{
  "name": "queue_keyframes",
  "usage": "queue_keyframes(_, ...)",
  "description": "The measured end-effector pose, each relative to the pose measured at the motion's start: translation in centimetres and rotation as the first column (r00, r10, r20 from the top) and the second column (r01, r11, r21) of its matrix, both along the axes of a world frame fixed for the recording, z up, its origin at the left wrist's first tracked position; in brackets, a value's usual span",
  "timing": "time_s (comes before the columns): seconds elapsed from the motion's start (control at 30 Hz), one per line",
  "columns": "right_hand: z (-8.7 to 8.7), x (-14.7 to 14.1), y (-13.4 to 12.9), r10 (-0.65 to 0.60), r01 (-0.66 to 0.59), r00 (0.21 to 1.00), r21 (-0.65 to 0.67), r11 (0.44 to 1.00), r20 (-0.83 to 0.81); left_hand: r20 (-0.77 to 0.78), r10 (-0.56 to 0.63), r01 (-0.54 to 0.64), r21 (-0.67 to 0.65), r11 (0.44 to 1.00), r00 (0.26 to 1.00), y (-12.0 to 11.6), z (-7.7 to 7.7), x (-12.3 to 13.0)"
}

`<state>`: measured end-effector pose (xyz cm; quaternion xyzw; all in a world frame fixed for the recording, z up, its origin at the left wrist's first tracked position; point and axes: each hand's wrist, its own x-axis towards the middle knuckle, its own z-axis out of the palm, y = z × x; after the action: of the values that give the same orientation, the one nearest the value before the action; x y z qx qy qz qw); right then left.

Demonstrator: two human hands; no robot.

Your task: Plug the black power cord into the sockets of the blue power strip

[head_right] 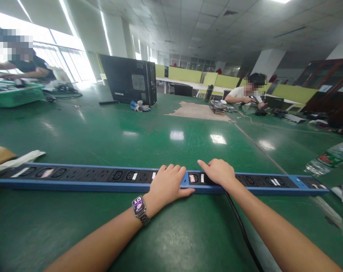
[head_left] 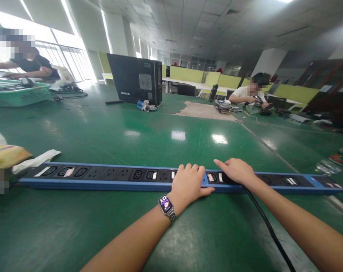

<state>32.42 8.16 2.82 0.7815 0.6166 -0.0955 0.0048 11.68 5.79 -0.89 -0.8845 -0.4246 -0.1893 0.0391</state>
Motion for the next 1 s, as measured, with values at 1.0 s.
queue_keyframes(1.0, -5.9, 3.1, -5.7, 0.076, -0.07, 0.997, 0.703, 0.708, 0.022, 0.007, 0.006, -0.006, 0.025, 1.0, 1.0, 0.0, -0.2, 0.0)
